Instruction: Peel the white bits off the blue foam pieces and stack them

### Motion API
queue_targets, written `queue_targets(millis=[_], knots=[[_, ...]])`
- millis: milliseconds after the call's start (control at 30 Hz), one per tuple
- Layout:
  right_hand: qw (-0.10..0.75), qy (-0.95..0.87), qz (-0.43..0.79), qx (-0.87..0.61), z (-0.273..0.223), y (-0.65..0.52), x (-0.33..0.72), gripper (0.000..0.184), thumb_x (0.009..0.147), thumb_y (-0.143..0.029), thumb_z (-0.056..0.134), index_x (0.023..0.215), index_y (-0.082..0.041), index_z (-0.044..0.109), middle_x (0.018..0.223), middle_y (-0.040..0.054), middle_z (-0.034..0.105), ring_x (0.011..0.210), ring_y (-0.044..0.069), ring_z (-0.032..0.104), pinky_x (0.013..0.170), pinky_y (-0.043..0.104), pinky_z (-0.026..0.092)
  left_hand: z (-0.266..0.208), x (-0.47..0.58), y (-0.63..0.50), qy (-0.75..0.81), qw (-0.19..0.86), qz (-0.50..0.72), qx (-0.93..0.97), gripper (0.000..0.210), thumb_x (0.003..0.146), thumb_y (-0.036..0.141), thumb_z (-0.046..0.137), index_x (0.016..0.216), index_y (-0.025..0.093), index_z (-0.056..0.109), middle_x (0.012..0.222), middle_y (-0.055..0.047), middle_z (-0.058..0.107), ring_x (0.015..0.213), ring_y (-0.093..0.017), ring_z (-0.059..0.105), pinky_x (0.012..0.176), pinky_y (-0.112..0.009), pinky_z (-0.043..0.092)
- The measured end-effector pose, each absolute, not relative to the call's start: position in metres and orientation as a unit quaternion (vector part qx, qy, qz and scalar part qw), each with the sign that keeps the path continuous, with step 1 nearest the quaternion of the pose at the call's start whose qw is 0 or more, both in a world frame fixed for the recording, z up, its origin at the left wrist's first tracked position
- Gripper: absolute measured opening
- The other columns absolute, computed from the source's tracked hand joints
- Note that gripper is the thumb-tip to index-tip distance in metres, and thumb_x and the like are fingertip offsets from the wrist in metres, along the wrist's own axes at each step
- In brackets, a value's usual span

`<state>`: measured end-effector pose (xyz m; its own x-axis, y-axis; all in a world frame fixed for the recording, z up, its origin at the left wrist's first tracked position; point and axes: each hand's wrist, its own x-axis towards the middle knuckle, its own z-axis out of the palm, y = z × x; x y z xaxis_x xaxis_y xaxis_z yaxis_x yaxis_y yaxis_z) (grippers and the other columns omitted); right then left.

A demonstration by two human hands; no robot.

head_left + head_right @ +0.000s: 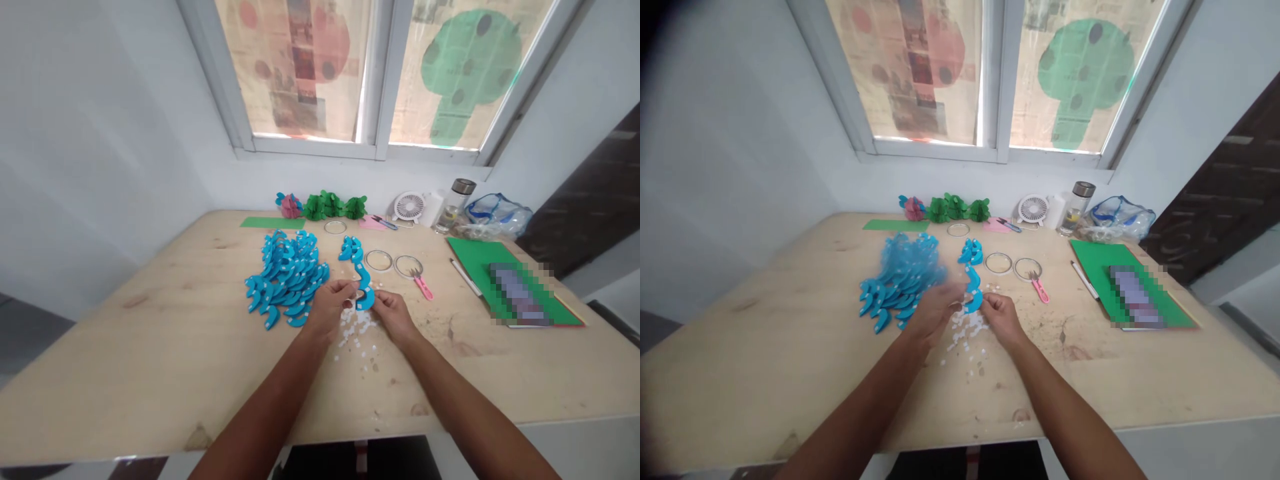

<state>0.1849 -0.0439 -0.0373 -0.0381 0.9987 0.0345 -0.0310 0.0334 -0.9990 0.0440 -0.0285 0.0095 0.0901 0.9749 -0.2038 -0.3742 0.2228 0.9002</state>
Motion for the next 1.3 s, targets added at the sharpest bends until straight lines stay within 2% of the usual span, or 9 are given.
queue_targets(millis=[367, 567, 967, 1300], knots=[[0.484, -0.527, 0.498, -0.490, -0.033, -0.044, 0.183, 0.036, 0.072, -0.048, 0.060, 0.055, -0.016, 0.060, 0.051, -0.0018, 0.047, 0.050, 0.010, 0.037, 0.046, 0.022, 0.026, -0.006, 0.049, -0.026, 0.470, 0.605, 0.548, 0.336, 0.020, 0.055, 0.031, 0.070, 0.063, 0.013, 0.066, 0.062, -0.002, 0.063, 0.059, -0.011, 0.054, 0.056, -0.022, 0.037], [0.494, -0.521, 0.509, -0.475, -0.037, -0.045, 0.184, 0.032, 0.073, -0.044, 0.062, 0.061, -0.015, 0.064, 0.051, -0.0013, 0.049, 0.054, 0.012, 0.042, 0.049, 0.022, 0.030, -0.011, 0.053, -0.026, 0.454, 0.608, 0.569, 0.318, 0.022, 0.054, 0.030, 0.070, 0.064, 0.012, 0.067, 0.061, -0.004, 0.064, 0.058, -0.013, 0.057, 0.056, -0.024, 0.040], [0.488, -0.534, 0.504, -0.471, -0.032, -0.046, 0.182, 0.029, 0.074, -0.043, 0.061, 0.063, -0.017, 0.067, 0.049, -0.0011, 0.050, 0.058, 0.015, 0.047, 0.053, 0.024, 0.035, -0.008, 0.059, -0.030, 0.457, 0.585, 0.606, 0.285, 0.010, 0.055, 0.021, 0.066, 0.058, 0.012, 0.065, 0.051, -0.001, 0.061, 0.047, -0.010, 0.052, 0.049, -0.021, 0.040], [0.487, -0.552, 0.490, -0.467, -0.031, -0.045, 0.181, 0.026, 0.076, -0.041, 0.060, 0.074, -0.017, 0.071, 0.054, 0.0004, 0.054, 0.066, 0.017, 0.051, 0.054, 0.023, 0.036, -0.007, 0.062, -0.032, 0.450, 0.573, 0.632, 0.265, 0.010, 0.055, 0.021, 0.066, 0.057, 0.012, 0.064, 0.051, 0.000, 0.061, 0.047, -0.010, 0.052, 0.048, -0.021, 0.041]])
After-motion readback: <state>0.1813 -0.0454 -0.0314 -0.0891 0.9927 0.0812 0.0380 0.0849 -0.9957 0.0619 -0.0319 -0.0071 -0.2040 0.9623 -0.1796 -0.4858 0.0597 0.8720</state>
